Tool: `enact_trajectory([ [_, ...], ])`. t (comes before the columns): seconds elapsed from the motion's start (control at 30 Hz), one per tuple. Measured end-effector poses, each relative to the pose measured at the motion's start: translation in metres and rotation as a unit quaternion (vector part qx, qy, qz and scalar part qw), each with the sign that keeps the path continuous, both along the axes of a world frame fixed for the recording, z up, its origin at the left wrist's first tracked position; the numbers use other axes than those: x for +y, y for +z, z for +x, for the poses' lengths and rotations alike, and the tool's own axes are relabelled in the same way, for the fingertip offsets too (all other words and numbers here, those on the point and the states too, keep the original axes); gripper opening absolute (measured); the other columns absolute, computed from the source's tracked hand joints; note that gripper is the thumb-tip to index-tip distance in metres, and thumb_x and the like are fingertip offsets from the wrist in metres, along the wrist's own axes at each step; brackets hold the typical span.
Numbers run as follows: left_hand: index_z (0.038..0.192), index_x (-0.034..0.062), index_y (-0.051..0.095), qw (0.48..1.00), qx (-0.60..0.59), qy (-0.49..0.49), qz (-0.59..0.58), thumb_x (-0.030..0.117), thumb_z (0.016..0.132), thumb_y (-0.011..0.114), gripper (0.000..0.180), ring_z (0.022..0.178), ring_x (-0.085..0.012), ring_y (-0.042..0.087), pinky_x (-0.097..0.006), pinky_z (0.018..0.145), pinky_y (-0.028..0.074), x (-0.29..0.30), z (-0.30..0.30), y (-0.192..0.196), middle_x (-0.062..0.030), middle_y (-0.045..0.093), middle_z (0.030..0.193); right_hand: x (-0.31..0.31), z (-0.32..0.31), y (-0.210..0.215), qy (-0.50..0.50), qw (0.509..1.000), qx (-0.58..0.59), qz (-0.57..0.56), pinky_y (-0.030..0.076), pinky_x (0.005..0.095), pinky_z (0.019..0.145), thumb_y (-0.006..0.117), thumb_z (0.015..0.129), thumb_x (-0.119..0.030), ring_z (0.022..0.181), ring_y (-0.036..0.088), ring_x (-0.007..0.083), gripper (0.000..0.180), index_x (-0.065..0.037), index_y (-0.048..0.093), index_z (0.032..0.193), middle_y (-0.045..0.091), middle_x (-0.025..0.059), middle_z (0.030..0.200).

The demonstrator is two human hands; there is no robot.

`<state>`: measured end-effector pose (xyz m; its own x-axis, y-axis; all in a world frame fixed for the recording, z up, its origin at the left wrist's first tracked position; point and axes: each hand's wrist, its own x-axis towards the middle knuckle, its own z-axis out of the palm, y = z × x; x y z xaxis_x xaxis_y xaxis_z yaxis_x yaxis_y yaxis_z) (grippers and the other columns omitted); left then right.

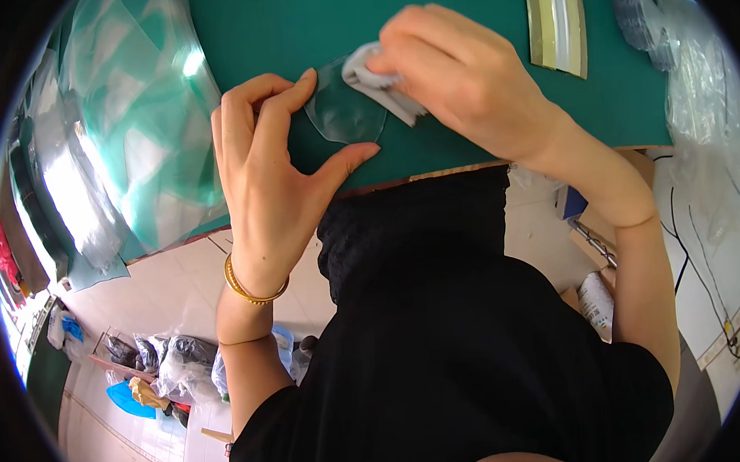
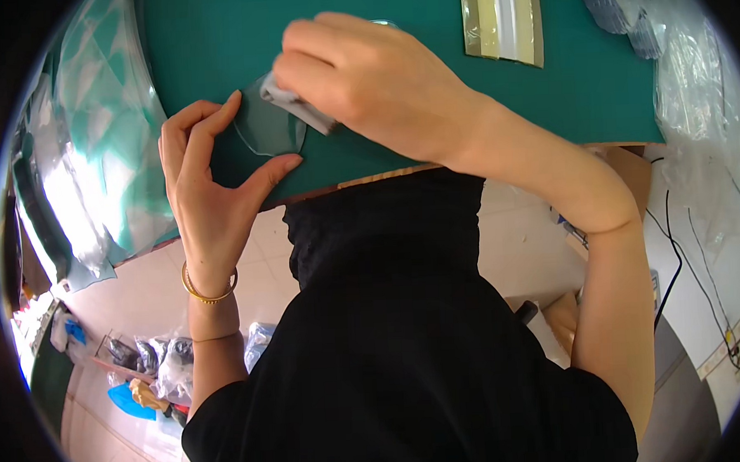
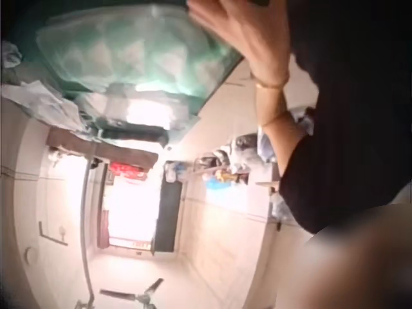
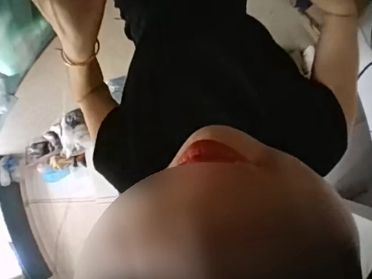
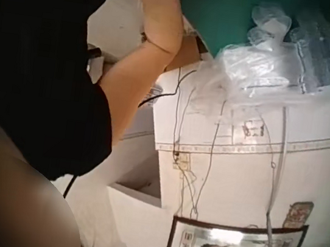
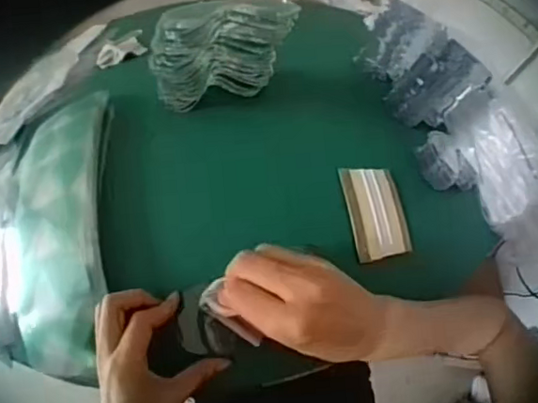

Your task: The recorder cleans safety glasses with a cloth and packs them into individual plastic bags at a factory workbench.

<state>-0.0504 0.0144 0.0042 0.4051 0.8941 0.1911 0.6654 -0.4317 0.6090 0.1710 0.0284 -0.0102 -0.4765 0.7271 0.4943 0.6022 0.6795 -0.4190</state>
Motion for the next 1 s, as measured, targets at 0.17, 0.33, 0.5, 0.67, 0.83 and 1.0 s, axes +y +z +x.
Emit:
enact_trajectory([
  [0.17,0.116,0.0035,0.065,1.000,0.002,-0.003,-0.011,0.012,0.058,0.088,0.063,0.099,-0.0289,0.051,-0.037,0.086,0.044,-0.003,0.001,0.001,-0.0089,0.054,0.111,-0.018,-0.026,-0.002,0.082,0.996,0.028,-0.037,0.049,0.0305,0.064,0.066,0.070,-0.004,0.076,0.056,0.0214,0.016,-0.004,0.058,0.083,0.054,0.0063,0.091],
  [0.33,0.116,0.0032,0.065,1.000,0.005,-0.003,-0.005,0.015,0.058,0.089,0.064,0.100,-0.0282,0.052,-0.038,0.091,0.042,-0.003,0.002,-0.001,-0.0088,0.054,0.111,0.001,-0.018,-0.006,-0.053,0.996,-0.058,0.036,0.045,0.0302,0.058,0.070,0.066,-0.007,0.072,0.053,0.0206,0.020,-0.010,0.054,0.078,0.054,0.0029,0.082],
  [0.5,0.116,0.0020,0.065,1.000,0.010,0.004,0.003,0.020,0.059,0.091,0.065,0.102,-0.0281,0.052,-0.038,0.091,0.042,0.001,0.009,0.002,-0.0085,0.054,0.110,-0.016,0.030,0.001,-0.199,0.975,-0.084,0.046,0.045,0.0355,0.061,0.075,0.071,-0.002,0.071,0.055,0.0258,0.025,-0.006,0.053,0.083,0.055,0.0059,0.078],
  [0.67,0.115,0.0007,0.065,1.000,0.003,-0.002,0.014,0.019,0.061,0.089,0.063,0.100,-0.0308,0.053,-0.039,0.088,0.045,0.000,0.001,0.007,-0.0111,0.055,0.110,-0.061,0.043,0.011,-0.242,0.968,-0.065,-0.025,0.047,0.0381,0.063,0.072,0.080,0.001,0.071,0.057,0.0303,0.017,-0.003,0.057,0.088,0.056,0.0110,0.078],
  [0.83,0.119,-0.0016,0.060,0.996,0.061,-0.031,0.053,0.024,0.065,0.084,0.065,0.102,-0.0314,0.053,-0.038,0.087,0.047,-0.007,0.002,0.017,-0.0119,0.054,0.113,-0.094,0.113,0.035,-0.473,0.873,-0.080,-0.083,0.049,0.0322,0.073,0.061,0.096,-0.014,0.080,0.062,0.0235,0.012,-0.001,0.060,0.096,0.062,0.0116,0.090],
  [1.0,0.111,0.0020,0.067,0.993,-0.073,-0.016,0.093,0.017,0.073,0.082,0.043,0.095,-0.0295,0.061,-0.039,0.083,0.050,0.004,-0.026,0.035,-0.0118,0.065,0.104,-0.093,0.210,0.026,-0.522,0.820,-0.229,-0.051,0.048,0.0384,0.083,0.053,0.101,-0.023,0.094,0.062,0.0332,0.025,-0.001,0.063,0.104,0.065,0.0170,0.103],
])
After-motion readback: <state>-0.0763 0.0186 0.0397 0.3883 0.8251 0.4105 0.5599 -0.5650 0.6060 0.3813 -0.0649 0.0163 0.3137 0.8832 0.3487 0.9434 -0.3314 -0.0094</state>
